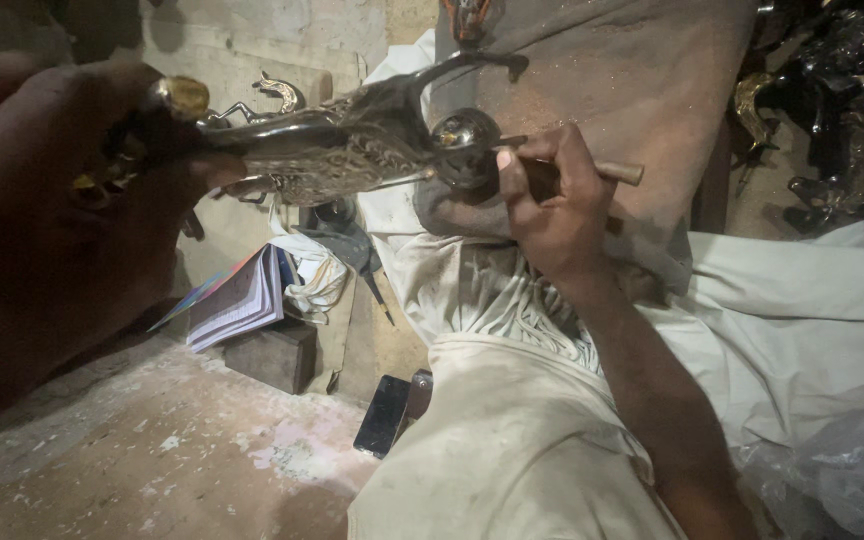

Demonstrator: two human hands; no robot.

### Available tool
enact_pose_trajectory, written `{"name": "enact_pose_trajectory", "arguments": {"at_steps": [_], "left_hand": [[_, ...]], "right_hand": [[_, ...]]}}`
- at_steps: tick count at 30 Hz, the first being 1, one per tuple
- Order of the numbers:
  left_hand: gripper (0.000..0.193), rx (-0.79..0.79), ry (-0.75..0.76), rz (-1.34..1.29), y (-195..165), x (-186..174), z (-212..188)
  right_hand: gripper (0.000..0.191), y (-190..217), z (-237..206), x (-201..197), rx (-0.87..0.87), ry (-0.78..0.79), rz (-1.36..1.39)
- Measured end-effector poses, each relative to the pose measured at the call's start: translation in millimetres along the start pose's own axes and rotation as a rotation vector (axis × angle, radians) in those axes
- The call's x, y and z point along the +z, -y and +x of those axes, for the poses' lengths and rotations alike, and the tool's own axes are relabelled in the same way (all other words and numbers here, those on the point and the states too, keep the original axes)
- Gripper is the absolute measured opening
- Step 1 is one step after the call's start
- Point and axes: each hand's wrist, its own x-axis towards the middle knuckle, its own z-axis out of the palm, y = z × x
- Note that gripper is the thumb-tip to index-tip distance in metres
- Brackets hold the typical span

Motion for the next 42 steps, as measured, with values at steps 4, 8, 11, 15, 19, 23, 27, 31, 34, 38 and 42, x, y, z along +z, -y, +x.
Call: {"name": "enact_pose_trajectory", "arguments": {"at_steps": [4,8,11,15,19,23,27,31,34,38,42], "left_hand": [[0.026,0.028,-0.02,-0.076,-2.1,-0.6,5.9],[0.032,0.059,0.029,-0.113,-1.3,-5.3,12.5],[0.032,-0.051,0.063,-0.154,0.2,-4.3,11.3],[0.025,-0.152,0.026,-0.155,3.1,2.1,1.5],[0.022,-0.007,-0.058,-0.133,6.9,5.4,-1.6],[0.03,-0.313,0.044,-0.166,2.1,10.8,7.6],[0.023,-0.393,0.156,-0.046,-7.0,9.3,13.2],[0.019,0.014,-0.01,-0.06,-7.3,-3.1,8.8],[0.032,0.17,-0.011,0.174,-1.5,-5.4,7.8],[0.051,0.338,0.063,0.41,12.9,-11.1,5.9],[0.046,0.536,-0.004,0.462,27.9,-7.1,3.9]], "right_hand": [[0.016,-0.1,-1.9,2.8,-0.156,-0.04,0.006],[0.015,-1.1,-4.1,5.9,-0.165,-0.05,0.045],[0.014,-3.7,-5.6,7.6,-0.182,-0.053,0.075],[0.014,-6.8,-9.0,10.7,-0.182,-0.083,0.112],[0.015,-7.4,-10.4,11.1,-0.161,-0.075,0.153],[0.015,-4.8,-10.0,10.5,-0.149,-0.092,0.129],[0.015,-1.6,-3.0,7.5,-0.181,-0.087,0.155],[0.019,0.6,12.5,-3.7,-0.053,-0.053,0.144],[0.019,2.7,27.0,-13.6,-0.059,0.037,0.189],[0.019,5.9,41.0,-21.9,-0.017,0.151,0.245],[0.018,9.7,43.6,-27.9,0.014,0.221,0.166]]}}
